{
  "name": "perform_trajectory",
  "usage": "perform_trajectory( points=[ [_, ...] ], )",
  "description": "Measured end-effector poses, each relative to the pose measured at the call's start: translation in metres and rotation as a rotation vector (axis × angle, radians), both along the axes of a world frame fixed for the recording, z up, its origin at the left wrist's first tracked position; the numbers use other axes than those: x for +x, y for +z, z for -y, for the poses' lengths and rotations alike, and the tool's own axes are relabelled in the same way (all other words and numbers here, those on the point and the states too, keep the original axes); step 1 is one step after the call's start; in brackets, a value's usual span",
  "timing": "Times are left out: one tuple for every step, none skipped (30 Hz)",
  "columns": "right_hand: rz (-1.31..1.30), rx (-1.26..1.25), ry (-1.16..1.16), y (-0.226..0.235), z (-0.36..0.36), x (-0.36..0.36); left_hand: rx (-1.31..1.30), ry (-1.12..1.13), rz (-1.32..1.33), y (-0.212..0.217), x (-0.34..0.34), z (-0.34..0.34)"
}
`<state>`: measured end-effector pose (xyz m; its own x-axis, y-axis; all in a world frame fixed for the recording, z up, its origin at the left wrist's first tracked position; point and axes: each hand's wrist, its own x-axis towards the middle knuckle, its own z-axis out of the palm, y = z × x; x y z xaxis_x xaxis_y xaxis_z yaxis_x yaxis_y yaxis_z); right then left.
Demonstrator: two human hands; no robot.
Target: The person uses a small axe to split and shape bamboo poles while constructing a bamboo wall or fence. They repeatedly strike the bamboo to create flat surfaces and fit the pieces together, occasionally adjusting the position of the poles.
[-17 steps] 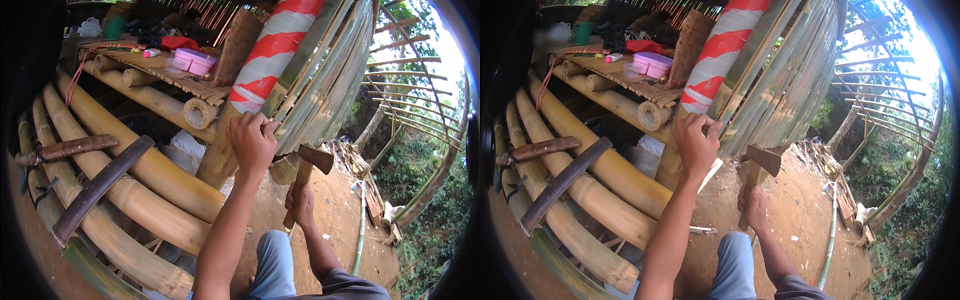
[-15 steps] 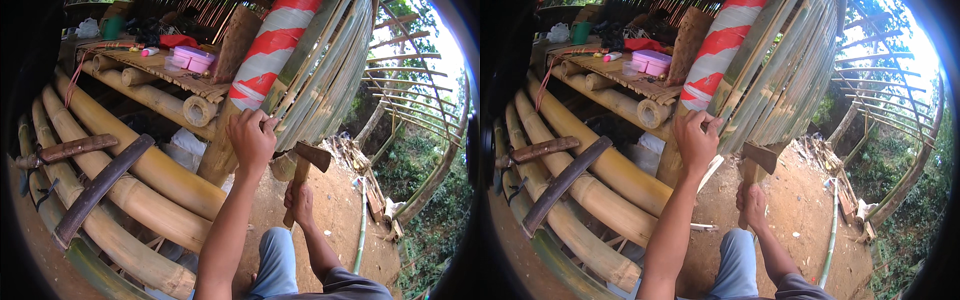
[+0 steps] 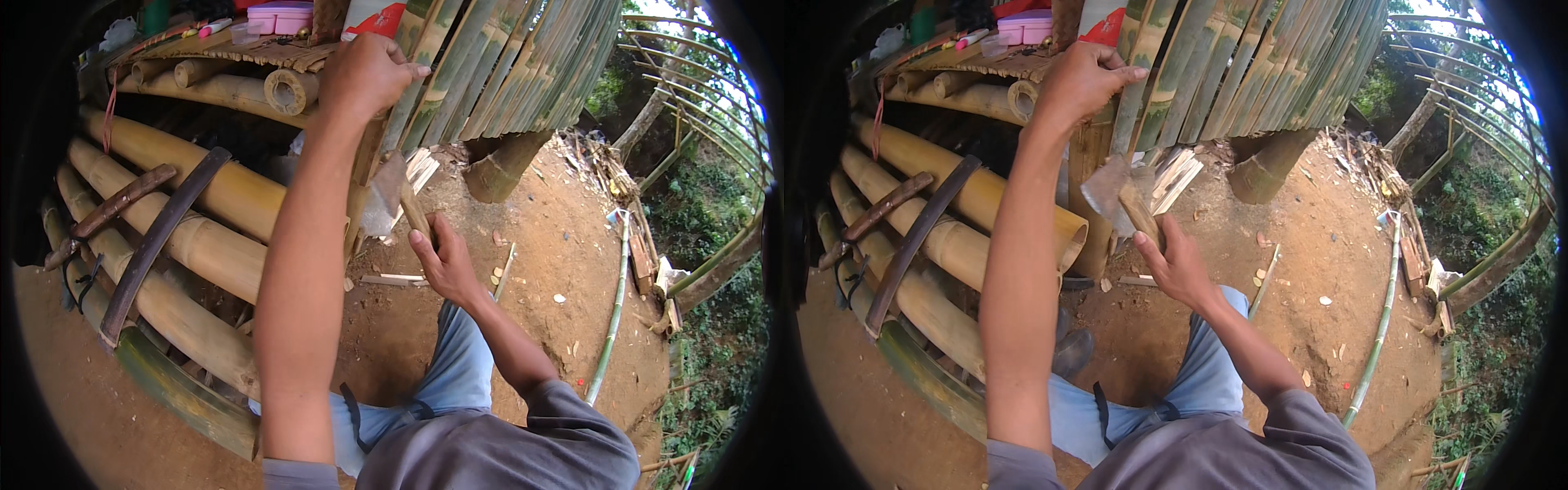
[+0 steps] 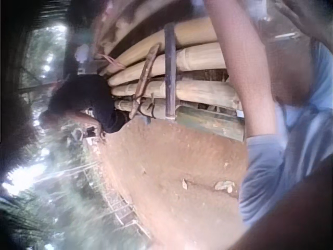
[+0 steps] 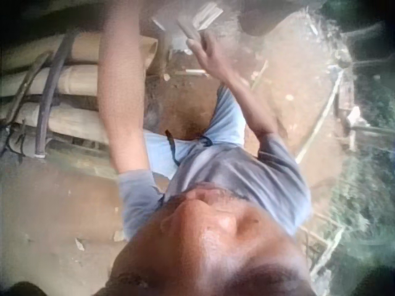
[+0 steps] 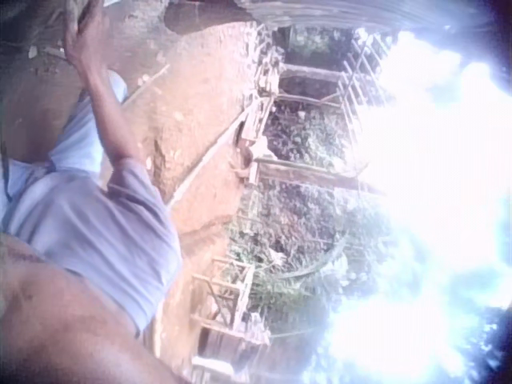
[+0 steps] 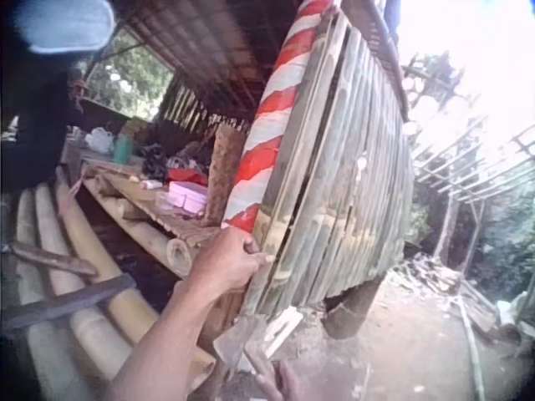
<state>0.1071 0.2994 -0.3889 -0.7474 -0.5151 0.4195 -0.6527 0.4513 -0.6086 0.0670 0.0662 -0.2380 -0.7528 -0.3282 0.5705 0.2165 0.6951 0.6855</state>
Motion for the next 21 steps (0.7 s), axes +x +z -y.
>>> perform_trajectory(
  points=[
    [-0.01,0.011,0.011,0.004,0.004,0.0,-0.061,0.002,-0.001,0.004,0.0,0.001],
    [-0.021,0.021,0.023,0.009,0.008,0.0,-0.122,0.004,-0.002,0.007,0.001,0.001],
    [0.01,0.035,0.022,0.015,0.012,0.0,-0.152,-0.001,0.004,0.012,0.003,-0.001],
    [-0.003,0.046,0.031,0.016,0.015,-0.002,-0.183,0.014,-0.015,0.012,0.002,-0.002],
    [-0.016,0.058,0.04,0.017,0.018,-0.003,-0.214,0.028,-0.033,0.012,0.001,-0.002],
    [-0.03,0.069,0.051,0.017,0.021,-0.006,-0.245,0.045,-0.052,0.014,0.002,-0.002],
    [-0.069,0.068,0.061,0.015,0.021,-0.009,-0.253,0.046,-0.042,0.016,0.003,-0.003],
    [-0.107,0.067,0.07,0.012,0.021,-0.014,-0.262,0.046,-0.032,0.018,0.004,-0.004],
    [-0.144,0.069,0.076,0.008,0.02,-0.017,-0.266,0.045,-0.021,0.019,0.006,-0.006],
    [-0.114,0.059,0.045,0.005,0.021,-0.021,-0.268,0.047,-0.03,0.018,0.005,-0.007],
    [-0.083,0.049,0.012,0.002,0.022,-0.024,-0.27,0.048,-0.039,0.017,0.004,-0.008],
    [-0.054,0.039,-0.016,0.001,0.023,-0.027,-0.272,0.054,-0.049,0.017,0.004,-0.008],
    [-0.017,0.027,0.004,0.0,0.022,-0.026,-0.253,0.048,-0.045,0.016,0.003,-0.008],
    [0.019,0.016,0.024,-0.001,0.019,-0.02,-0.234,0.041,-0.04,0.015,0.003,-0.008],
    [0.058,0.002,0.051,-0.003,0.017,-0.013,-0.217,0.041,-0.032,0.014,0.006,-0.007],
    [0.094,-0.068,0.075,-0.011,0.013,-0.012,-0.217,0.045,-0.037,0.013,0.006,-0.008],
    [0.129,-0.138,0.099,-0.024,0.009,-0.012,-0.217,0.049,-0.042,0.013,0.007,-0.009],
    [0.168,-0.208,0.122,-0.036,0.005,-0.014,-0.216,0.052,-0.045,0.012,0.008,-0.01],
    [0.27,-0.249,0.135,-0.047,0.0,-0.015,-0.191,0.041,-0.036,0.01,0.008,-0.011],
    [0.373,-0.289,0.15,-0.058,-0.005,-0.017,-0.167,0.03,-0.026,0.008,0.007,-0.013],
    [0.477,-0.328,0.165,-0.057,-0.005,-0.015,-0.141,0.021,-0.016,0.006,0.007,-0.013]
  ],
)
